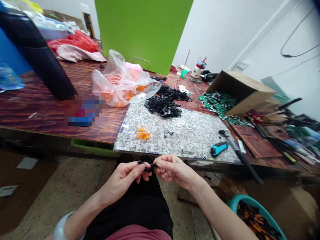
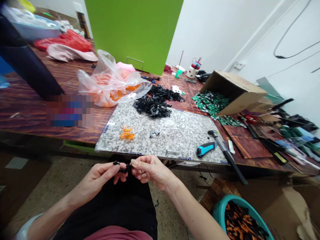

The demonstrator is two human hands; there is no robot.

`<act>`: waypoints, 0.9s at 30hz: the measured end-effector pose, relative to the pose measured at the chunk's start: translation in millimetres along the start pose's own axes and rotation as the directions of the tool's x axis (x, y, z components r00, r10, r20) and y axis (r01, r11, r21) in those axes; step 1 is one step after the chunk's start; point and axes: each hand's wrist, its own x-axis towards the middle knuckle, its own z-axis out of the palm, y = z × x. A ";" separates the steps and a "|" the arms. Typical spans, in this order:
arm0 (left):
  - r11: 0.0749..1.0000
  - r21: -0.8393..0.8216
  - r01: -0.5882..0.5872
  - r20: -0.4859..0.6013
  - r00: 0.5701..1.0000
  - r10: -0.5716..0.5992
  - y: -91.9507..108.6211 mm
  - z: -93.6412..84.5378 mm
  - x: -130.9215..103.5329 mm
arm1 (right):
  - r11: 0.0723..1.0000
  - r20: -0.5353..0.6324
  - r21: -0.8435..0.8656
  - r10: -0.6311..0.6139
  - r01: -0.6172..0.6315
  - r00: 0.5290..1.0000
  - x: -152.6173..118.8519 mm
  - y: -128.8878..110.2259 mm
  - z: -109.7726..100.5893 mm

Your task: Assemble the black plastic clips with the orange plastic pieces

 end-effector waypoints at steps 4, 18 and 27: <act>0.999 0.037 0.027 -0.105 0.994 -0.023 -7.2 1.1 -2.3 | 0.930 -0.346 -0.334 -0.273 0.154 0.898 15.5 -2.7 -50.0; 0.978 -0.143 0.152 -0.215 0.960 -0.181 -8.8 2.2 -13.7 | 0.321 -0.334 -0.937 -0.699 -0.139 0.632 42.5 2.7 -182.1; 0.969 -0.220 0.116 -0.230 0.959 -0.167 -11.4 4.0 -15.5 | 0.265 -0.287 -0.956 -0.747 -0.127 0.599 26.9 -3.3 -145.7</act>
